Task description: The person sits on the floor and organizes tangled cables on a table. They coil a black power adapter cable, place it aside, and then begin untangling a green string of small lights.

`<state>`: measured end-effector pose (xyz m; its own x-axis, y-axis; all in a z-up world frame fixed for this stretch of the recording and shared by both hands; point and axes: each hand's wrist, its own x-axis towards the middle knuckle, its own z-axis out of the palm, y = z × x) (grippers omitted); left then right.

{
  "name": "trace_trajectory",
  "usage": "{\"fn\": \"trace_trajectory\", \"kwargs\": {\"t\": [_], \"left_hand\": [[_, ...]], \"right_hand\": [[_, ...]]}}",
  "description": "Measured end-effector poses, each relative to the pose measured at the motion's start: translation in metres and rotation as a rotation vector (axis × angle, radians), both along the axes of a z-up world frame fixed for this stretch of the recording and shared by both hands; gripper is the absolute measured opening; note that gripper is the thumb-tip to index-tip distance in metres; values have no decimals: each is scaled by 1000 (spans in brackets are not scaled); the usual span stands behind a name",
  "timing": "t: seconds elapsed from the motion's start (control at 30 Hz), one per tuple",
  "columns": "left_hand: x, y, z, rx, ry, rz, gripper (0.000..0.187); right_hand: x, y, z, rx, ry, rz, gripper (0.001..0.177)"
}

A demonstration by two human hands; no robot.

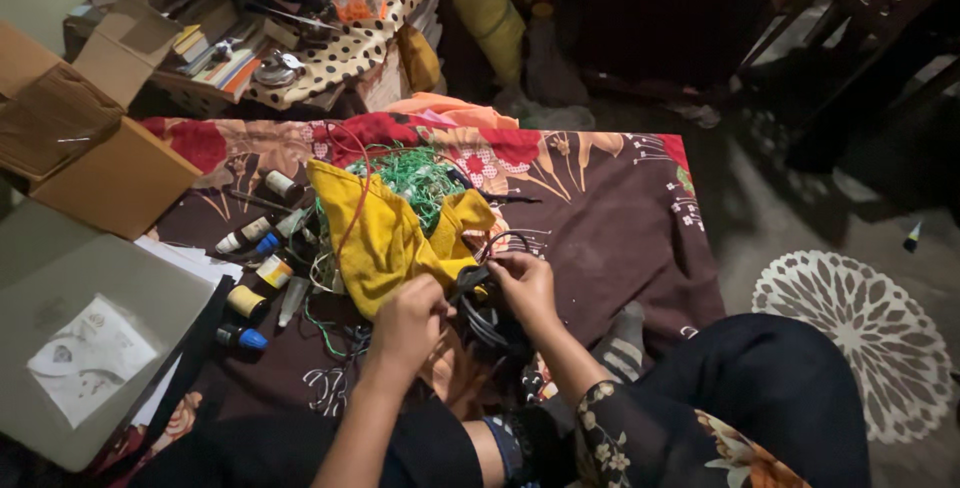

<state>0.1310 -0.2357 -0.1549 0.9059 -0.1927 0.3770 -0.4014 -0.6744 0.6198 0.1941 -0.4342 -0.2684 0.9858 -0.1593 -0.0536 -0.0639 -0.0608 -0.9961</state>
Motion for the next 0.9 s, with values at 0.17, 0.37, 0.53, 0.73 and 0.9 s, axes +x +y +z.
{"fn": "trace_trajectory", "kwargs": {"t": [0.17,0.37,0.53,0.73,0.9], "left_hand": [[2,8,-29,-555,278,-68,9],[23,-35,-77,-1033,541,-90,8],[-5,-47,-61,-626,466,133,13],[-34,-49,-11,-391,223,177,6],[-30,-36,4,-478,562,148,7]], "right_hand": [[3,9,11,348,-81,226,6],[-8,20,12,597,15,290,15],[3,31,-16,284,-70,131,17],[10,42,-28,237,-13,11,21],[2,34,-22,396,-35,174,22]]}}
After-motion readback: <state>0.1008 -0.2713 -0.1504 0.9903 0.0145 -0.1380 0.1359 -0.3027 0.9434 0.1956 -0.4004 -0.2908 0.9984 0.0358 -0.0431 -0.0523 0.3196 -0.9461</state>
